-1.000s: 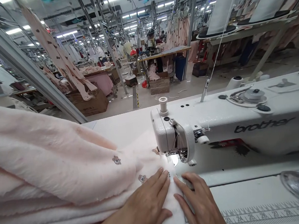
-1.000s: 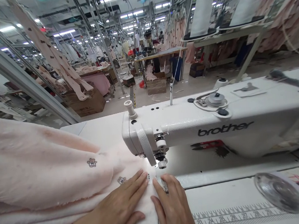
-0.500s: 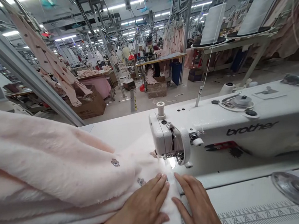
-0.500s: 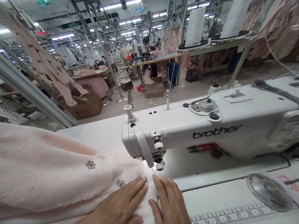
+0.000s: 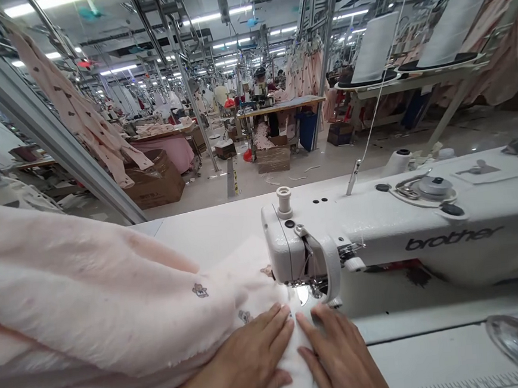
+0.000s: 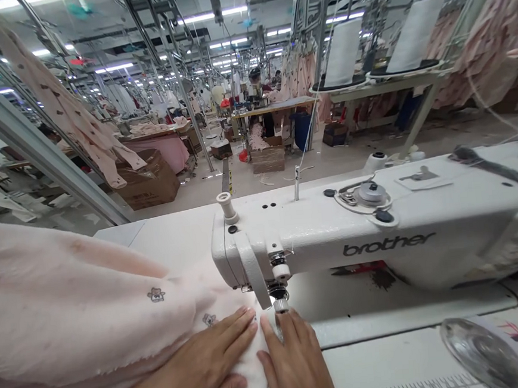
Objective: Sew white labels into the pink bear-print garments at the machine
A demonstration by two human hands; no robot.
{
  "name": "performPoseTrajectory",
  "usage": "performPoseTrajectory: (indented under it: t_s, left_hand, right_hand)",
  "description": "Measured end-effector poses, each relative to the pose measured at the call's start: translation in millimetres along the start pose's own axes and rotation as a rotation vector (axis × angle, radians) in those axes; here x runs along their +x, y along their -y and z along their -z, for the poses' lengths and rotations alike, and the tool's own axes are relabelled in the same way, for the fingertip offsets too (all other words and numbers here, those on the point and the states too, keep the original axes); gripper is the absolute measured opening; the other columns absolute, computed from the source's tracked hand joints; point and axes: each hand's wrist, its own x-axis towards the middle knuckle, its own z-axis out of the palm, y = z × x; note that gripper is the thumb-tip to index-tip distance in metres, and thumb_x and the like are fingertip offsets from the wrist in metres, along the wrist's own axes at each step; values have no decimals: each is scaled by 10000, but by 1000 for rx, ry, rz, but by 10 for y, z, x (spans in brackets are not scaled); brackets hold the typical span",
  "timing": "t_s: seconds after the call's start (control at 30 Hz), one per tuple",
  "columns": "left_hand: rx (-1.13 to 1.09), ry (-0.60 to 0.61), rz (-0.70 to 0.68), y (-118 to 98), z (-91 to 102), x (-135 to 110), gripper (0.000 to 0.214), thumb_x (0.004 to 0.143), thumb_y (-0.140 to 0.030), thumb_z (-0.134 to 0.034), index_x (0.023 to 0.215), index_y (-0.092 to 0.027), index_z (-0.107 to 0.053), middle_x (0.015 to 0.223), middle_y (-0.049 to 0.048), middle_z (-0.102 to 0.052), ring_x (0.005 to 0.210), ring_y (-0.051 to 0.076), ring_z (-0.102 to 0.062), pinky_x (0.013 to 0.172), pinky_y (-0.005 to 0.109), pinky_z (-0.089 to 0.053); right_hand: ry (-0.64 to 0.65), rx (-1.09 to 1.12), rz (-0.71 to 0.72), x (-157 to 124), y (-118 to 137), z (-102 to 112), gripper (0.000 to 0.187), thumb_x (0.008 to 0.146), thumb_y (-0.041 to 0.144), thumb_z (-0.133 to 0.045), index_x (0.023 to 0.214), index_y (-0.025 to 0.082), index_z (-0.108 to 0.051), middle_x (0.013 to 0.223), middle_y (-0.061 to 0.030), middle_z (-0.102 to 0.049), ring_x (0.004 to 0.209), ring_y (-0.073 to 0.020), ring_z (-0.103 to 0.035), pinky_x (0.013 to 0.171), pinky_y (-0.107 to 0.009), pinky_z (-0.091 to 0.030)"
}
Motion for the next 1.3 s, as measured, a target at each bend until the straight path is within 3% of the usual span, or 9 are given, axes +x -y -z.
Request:
performPoseTrajectory:
  t_s: [0.2, 0.47, 0.83, 1.1, 1.3]
  left_hand:
    - [-7, 92, 23, 89, 129, 102, 595, 872, -350, -548, 1375, -91, -363, 1447, 145, -329, 1335, 258, -333, 1044, 397, -401]
    - [-25, 59, 34, 146, 89, 101, 567, 881, -329, -530, 1371, -93, -370, 1448, 161, -319, 1326, 273, -348, 1039, 417, -405]
    - [-64, 33, 48, 166, 67, 104, 541, 900, -331, -488, 1378, -109, -365, 1442, 162, -332, 1319, 278, -360, 1034, 427, -407]
    - [-48, 97, 59, 186, 65, 120, 535, 917, -364, -452, 1382, -118, -354, 1466, 151, -296, 1342, 266, -323, 1050, 420, -392]
    - [-60, 80, 90, 283, 57, 199, 540, 916, -385, -446, 1373, -108, -362, 1423, 159, -378, 1299, 278, -392, 1031, 433, -407]
  right_hand:
    - [3, 0, -23, 126, -28, -55, 330, 957, 291, -339, 1141, 126, -557, 1069, -162, -508, 957, -297, -509, 725, -426, -497]
    - [20, -11, -67, 78, -17, -152, 340, 958, 307, -345, 1158, 133, -559, 1115, -167, -496, 1001, -318, -489, 764, -448, -466]
    - [29, -5, -61, 94, -30, -111, 343, 965, 295, -334, 1151, 126, -567, 1115, -151, -508, 1022, -308, -485, 797, -433, -446]
    - [54, 3, -65, 74, -31, -73, 343, 969, 293, -324, 1161, 139, -562, 1122, -138, -496, 1016, -294, -479, 800, -427, -466]
    - [98, 30, -103, 86, -39, -76, 360, 976, 306, -308, 1230, 157, -515, 1145, -133, -493, 1044, -282, -479, 802, -422, -478]
